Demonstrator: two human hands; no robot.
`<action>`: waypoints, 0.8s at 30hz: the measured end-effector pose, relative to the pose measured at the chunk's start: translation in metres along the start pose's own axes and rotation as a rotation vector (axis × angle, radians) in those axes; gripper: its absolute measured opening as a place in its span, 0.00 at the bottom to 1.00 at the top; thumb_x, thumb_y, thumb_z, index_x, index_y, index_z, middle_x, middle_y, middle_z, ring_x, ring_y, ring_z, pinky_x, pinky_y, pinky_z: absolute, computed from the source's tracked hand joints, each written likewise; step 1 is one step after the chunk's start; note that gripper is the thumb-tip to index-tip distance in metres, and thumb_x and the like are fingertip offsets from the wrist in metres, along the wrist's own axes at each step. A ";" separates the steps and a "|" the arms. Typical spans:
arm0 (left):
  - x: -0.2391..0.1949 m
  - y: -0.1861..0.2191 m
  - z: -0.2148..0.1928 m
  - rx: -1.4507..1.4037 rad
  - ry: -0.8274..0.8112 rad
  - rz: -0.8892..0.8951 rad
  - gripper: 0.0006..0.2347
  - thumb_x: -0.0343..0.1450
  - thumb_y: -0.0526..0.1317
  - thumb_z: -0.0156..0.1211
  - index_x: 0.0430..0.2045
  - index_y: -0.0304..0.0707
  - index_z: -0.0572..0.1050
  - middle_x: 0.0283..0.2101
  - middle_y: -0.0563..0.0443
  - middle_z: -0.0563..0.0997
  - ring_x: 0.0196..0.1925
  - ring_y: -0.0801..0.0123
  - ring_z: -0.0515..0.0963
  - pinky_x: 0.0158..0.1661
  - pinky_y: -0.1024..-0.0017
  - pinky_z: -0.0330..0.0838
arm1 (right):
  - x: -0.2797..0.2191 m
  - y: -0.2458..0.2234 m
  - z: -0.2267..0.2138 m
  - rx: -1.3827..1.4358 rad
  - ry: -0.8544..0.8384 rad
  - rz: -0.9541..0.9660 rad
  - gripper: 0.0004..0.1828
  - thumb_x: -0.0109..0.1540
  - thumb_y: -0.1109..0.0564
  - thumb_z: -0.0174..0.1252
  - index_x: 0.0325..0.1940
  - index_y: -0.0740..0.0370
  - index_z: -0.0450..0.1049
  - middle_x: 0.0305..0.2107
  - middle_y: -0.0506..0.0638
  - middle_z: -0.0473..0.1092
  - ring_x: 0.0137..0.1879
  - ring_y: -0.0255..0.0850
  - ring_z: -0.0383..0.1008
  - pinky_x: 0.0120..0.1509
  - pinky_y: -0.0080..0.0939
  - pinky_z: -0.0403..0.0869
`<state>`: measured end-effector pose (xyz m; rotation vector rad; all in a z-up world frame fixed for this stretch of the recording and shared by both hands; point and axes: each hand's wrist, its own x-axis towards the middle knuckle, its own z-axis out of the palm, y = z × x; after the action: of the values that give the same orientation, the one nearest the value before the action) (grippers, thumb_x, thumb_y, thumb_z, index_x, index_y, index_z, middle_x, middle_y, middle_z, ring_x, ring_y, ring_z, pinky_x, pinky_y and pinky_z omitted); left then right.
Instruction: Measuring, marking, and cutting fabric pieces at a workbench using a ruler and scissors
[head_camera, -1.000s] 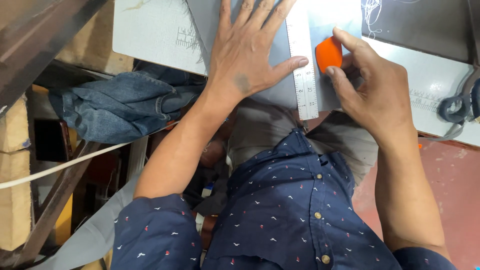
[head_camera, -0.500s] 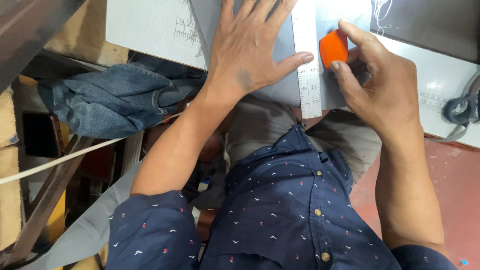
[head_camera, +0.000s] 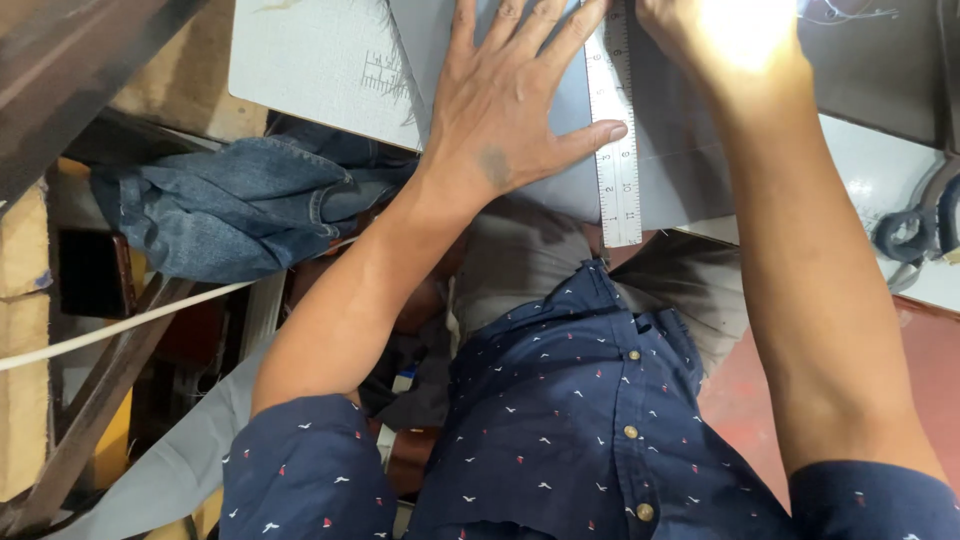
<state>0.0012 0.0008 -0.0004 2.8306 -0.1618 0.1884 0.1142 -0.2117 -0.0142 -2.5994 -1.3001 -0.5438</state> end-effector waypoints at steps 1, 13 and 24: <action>0.000 0.001 0.000 -0.002 0.002 -0.002 0.39 0.71 0.69 0.70 0.71 0.51 0.60 0.73 0.53 0.65 0.74 0.55 0.62 0.68 0.41 0.47 | 0.000 -0.010 -0.015 0.041 -0.066 0.051 0.08 0.81 0.53 0.62 0.56 0.60 0.75 0.34 0.56 0.72 0.38 0.58 0.72 0.43 0.51 0.69; -0.007 0.007 0.003 0.035 0.081 0.021 0.38 0.74 0.71 0.69 0.68 0.47 0.64 0.70 0.51 0.69 0.72 0.58 0.64 0.67 0.51 0.51 | -0.137 -0.083 -0.106 0.979 -0.550 0.984 0.11 0.69 0.59 0.50 0.53 0.65 0.73 0.33 0.53 0.73 0.27 0.43 0.76 0.38 0.35 0.74; -0.006 0.022 0.004 -0.046 -0.093 -0.100 0.43 0.75 0.74 0.28 0.76 0.37 0.48 0.80 0.41 0.51 0.82 0.57 0.44 0.73 0.46 0.22 | -0.209 -0.060 -0.061 1.104 -0.381 1.239 0.22 0.67 0.54 0.55 0.64 0.63 0.73 0.45 0.52 0.78 0.49 0.37 0.78 0.59 0.36 0.75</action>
<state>-0.0068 -0.0204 0.0014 2.7940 -0.0432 0.0310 -0.0631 -0.3491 -0.0425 -1.9286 0.2064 0.6990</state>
